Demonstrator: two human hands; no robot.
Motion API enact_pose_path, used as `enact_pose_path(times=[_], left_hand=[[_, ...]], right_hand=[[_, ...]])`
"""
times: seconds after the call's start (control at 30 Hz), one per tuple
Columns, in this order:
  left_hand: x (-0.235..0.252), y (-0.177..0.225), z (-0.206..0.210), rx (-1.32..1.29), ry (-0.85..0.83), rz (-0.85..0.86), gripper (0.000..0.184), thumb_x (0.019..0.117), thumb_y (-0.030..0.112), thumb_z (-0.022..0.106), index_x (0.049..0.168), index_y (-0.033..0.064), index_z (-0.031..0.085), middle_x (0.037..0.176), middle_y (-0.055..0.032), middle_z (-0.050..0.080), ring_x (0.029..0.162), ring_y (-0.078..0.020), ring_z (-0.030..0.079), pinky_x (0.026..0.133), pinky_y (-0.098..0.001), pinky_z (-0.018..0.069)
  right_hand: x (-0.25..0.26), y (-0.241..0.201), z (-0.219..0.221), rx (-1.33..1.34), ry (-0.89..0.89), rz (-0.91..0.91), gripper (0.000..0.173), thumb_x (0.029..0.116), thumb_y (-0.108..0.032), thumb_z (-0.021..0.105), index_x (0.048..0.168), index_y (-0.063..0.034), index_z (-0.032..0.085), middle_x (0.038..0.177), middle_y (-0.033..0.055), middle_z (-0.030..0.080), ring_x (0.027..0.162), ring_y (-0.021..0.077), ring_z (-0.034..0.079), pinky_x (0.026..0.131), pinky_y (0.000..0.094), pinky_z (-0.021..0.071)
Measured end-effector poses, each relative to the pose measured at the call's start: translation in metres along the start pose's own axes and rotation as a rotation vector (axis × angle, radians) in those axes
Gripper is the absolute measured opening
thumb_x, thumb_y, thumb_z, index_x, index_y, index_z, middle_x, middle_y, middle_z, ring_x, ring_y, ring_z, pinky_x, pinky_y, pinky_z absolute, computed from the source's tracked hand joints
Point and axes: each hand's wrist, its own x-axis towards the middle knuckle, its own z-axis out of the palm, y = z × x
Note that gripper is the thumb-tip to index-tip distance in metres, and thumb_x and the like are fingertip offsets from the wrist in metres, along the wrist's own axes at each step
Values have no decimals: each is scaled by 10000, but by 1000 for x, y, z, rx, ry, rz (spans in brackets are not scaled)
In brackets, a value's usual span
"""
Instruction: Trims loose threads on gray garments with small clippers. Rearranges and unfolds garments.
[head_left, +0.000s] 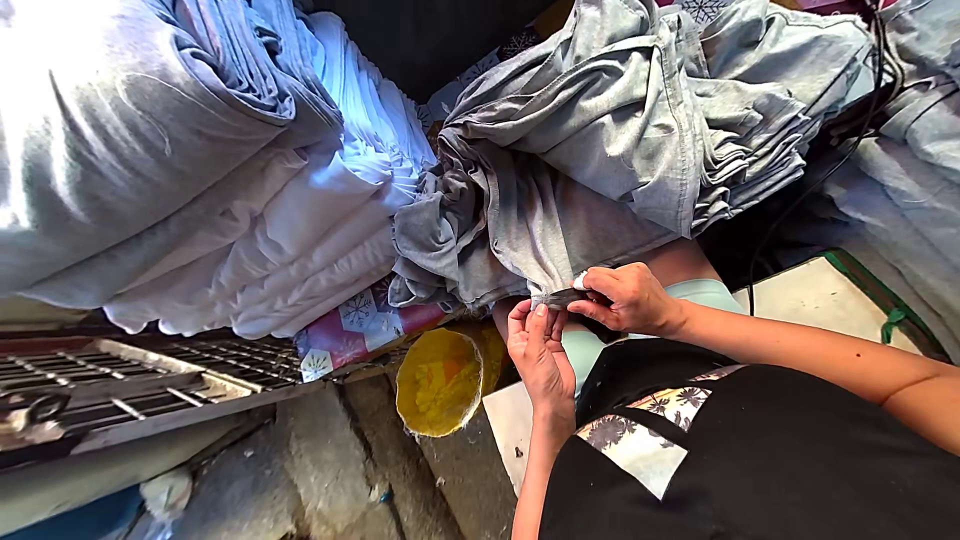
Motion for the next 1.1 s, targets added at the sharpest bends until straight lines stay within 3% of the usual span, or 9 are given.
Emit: enact_pose_path(times=[0.13,0.27,0.43,0.8,1.1], left_hand=[[1,-1,0,21,-8,-2,155,1028,-46,422,1075,21,553,836,-61,686,738,-135,712,767,-293,624],[4,-2,1,14,43,26,129,1057,-22,395,1117,53,481,934,-88,689,837,-201,737,815,-362,631],[3,-1,5,49,88,20,148,1065,-17,383,1184,51,441,937,-84,673,800,-191,737,782,-349,638],[1,-3,2,157,37,121,156,1035,-62,419,1149,35,464,930,-73,676,785,-173,738,778,-348,643],[0,-3,2,136,-6,61,187,1014,-87,434,1159,24,474,936,-80,707,823,-164,746,820,-326,632]], right_hand=[[-1,-1,2,-32,-6,-38,360,1012,-331,619,823,-28,670,638,46,581,512,150,551,437,299,406],[-1,3,-3,26,37,2,331,998,-289,624,824,-11,666,642,52,594,513,137,550,441,292,421],[-8,9,-1,-14,21,-26,355,997,-322,628,832,-12,675,644,53,589,515,144,552,442,293,418],[-2,5,-2,-83,9,-72,368,1012,-318,607,806,-30,706,616,42,574,499,163,542,428,308,390],[-5,3,-6,-49,45,-17,339,1005,-284,616,800,-20,674,630,51,599,510,143,564,438,292,415]])
